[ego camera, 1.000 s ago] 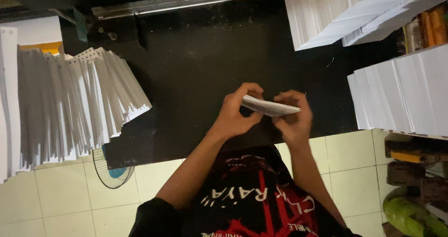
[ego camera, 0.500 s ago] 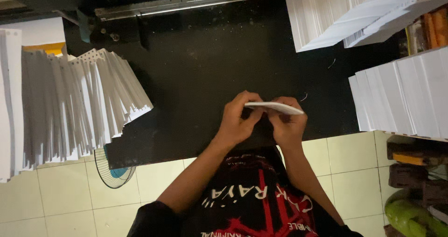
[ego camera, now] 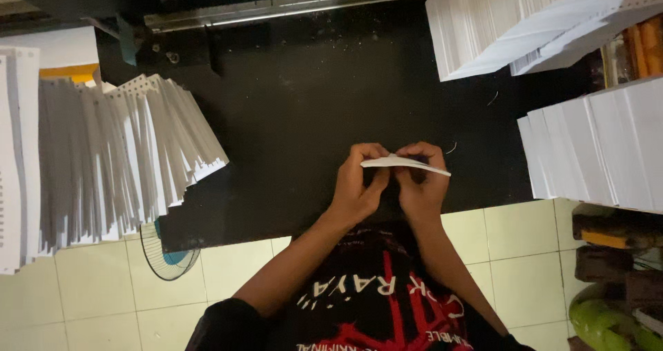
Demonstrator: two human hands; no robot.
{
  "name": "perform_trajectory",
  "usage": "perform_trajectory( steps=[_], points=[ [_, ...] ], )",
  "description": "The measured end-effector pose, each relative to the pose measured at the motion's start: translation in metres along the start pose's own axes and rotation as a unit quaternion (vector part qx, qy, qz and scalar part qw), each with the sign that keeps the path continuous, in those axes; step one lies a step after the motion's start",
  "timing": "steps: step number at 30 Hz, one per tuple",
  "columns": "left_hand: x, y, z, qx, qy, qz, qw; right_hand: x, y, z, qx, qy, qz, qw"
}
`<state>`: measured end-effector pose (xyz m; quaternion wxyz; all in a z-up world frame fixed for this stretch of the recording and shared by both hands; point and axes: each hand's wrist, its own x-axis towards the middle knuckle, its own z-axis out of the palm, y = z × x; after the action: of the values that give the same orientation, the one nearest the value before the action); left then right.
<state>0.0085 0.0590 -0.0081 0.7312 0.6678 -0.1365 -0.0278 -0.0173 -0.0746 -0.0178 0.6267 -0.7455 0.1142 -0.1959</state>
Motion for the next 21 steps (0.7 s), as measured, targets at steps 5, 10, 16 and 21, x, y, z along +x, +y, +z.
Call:
perform_trajectory(
  steps=[5,10,16,21],
  points=[
    [0.003,-0.030,-0.005,0.028,0.019,0.015,0.999,0.002,0.039,-0.004,-0.022,-0.018,-0.008,1.000],
    [0.003,-0.046,-0.005,0.051,0.008,0.022,0.998,0.004,0.027,0.001,-0.039,-0.022,-0.014,0.999],
    [0.010,-0.024,-0.024,0.141,-0.001,0.024,0.990,0.002,0.055,-0.011,-0.078,-0.034,-0.020,0.996],
    [0.018,-0.019,-0.061,0.045,0.025,-0.034,0.998,0.013,-0.011,0.012,-0.037,-0.104,-0.051,0.993]
  ],
)
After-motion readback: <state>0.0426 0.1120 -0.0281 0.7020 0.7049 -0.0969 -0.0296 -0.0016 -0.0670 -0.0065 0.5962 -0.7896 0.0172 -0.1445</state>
